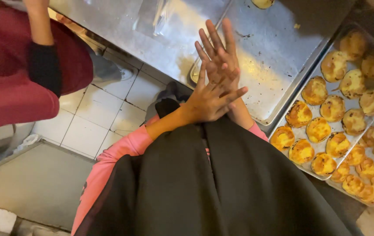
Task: Packaging freshly baked bread into plastic bags and sealing them with tape.
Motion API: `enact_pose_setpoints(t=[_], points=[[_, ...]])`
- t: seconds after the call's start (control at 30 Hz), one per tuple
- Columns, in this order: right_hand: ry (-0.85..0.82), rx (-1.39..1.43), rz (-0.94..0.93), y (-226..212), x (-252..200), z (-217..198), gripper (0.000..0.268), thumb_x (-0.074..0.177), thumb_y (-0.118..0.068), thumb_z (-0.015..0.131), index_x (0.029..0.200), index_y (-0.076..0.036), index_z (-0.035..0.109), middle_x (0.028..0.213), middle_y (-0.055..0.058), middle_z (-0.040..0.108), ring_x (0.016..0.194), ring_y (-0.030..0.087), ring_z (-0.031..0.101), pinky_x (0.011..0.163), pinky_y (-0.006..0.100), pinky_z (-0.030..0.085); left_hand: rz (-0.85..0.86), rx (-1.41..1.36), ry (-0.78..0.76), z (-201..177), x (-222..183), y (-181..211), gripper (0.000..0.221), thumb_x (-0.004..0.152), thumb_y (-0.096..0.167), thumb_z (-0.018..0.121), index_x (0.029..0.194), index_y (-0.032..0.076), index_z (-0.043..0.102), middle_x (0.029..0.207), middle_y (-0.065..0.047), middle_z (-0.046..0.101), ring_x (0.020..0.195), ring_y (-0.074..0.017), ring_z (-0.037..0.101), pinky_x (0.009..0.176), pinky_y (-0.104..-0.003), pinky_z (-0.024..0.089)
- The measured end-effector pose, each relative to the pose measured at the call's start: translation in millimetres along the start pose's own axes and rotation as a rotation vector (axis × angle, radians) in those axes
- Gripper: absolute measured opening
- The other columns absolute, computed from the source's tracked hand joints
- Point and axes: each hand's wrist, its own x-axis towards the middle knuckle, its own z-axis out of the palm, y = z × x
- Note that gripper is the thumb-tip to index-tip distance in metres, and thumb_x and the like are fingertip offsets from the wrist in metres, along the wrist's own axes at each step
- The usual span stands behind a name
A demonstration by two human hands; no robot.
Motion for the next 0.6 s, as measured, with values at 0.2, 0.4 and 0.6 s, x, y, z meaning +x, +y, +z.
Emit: enact_pose_setpoints(t=[0.2,0.4,0.6], points=[[0.217,-0.666,-0.108,1,-15,-22,0.067,0.115,-0.017,0.063,0.168,-0.016,0.023,0.168,0.020,0.036,0.148,0.036,0.053,0.125,0.049,0.048,-0.303,-0.553,0.158,-18,12,-60,0.095,0.097,0.055,0.072,0.168,0.027,0.015,0.175,-0.015,0.007,0.167,-0.0333,0.009,0.127,-0.063,0.023],[0.029,-1.704,-0.034,-20,-20,13,0.084,0.099,-0.015,0.079,0.165,-0.006,0.027,0.171,0.017,0.028,0.158,0.038,0.034,0.128,0.046,0.037,-0.659,-1.199,0.020,1,28,-111,0.106,0.099,0.039,0.082,0.170,0.023,0.004,0.178,-0.015,-0.003,0.167,-0.0342,0.007,0.135,-0.057,0.027],[0.033,-1.589,0.096,-26,-17,23,0.081,0.093,0.000,0.064,0.163,-0.002,0.024,0.169,0.023,0.023,0.151,0.041,0.039,0.115,0.040,0.049,-0.977,-1.549,-0.098,-1,48,-107,0.098,0.092,0.025,0.077,0.165,0.024,0.011,0.174,-0.011,0.001,0.149,-0.0321,0.037,0.106,-0.048,0.055]])
